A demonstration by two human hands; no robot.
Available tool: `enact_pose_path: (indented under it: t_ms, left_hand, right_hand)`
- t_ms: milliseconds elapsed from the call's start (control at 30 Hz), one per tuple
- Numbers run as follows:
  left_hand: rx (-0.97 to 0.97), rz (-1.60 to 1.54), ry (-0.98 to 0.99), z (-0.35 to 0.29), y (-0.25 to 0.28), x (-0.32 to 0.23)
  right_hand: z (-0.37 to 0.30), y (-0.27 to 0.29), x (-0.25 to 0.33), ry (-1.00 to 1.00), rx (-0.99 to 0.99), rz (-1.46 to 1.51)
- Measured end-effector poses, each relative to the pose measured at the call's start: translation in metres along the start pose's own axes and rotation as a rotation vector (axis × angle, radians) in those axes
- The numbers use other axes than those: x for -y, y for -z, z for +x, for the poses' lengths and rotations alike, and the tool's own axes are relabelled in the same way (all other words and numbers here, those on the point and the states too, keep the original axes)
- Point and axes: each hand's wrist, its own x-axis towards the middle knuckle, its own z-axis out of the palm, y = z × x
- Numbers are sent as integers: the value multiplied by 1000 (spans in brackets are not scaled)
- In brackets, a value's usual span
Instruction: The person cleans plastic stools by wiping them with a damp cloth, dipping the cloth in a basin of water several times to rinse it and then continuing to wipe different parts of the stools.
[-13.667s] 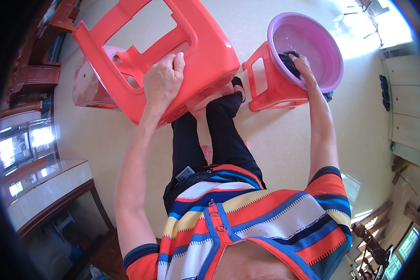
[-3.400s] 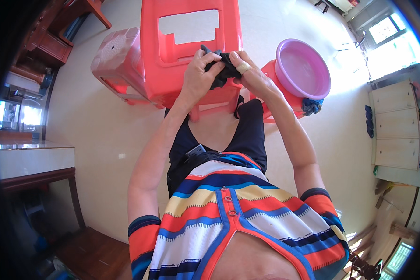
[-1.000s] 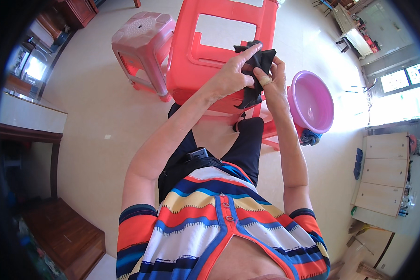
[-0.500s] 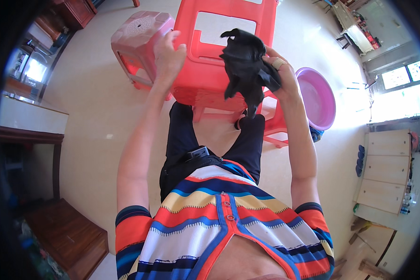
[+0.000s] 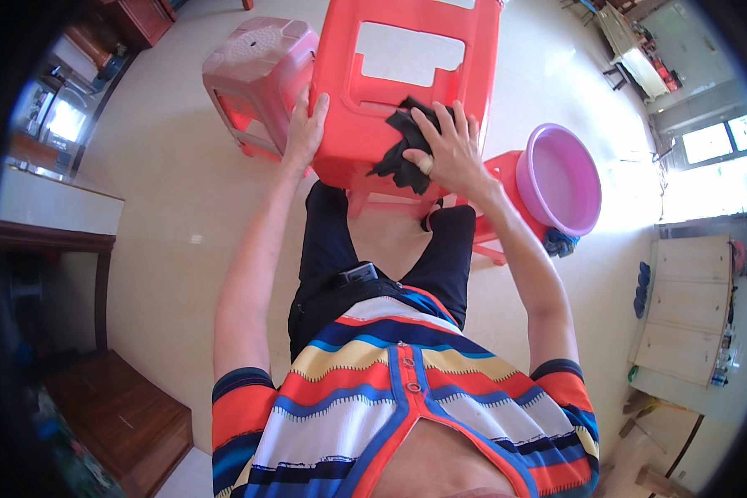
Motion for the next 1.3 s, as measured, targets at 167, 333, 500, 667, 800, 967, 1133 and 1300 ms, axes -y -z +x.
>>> enact_pose_path:
  t_ms: [167, 333, 500, 667, 800, 967, 1133, 1300]
  left_hand:
    - [-19, -60, -7, -9, -6, -2]
    - [-27, -128, 80, -26, -8, 0]
    - [69, -272, -43, -32, -6, 45]
    - [21, -468, 204, -18, -12, 30]
    - [-22, -285, 90, -24, -9, 42]
    - [103, 140, 1, -22, -13, 53]
    - [-70, -55, -156, -19, -17, 39]
    - [-44, -105, -126, -19, -16, 37]
  right_hand:
    - [-9, -20, 18, 126, -134, 52]
    - [21, -46, 59, 366, -7, 217]
    - [77, -69, 62, 388, -62, 292]
    - [125, -81, 48, 225, -145, 216]
    - [125, -73, 59, 456, 29, 147]
    - [178, -109, 30, 476, -133, 191]
    - [247, -126, -10, 256, -226, 106]
    - [241, -133, -2, 172, -365, -44]
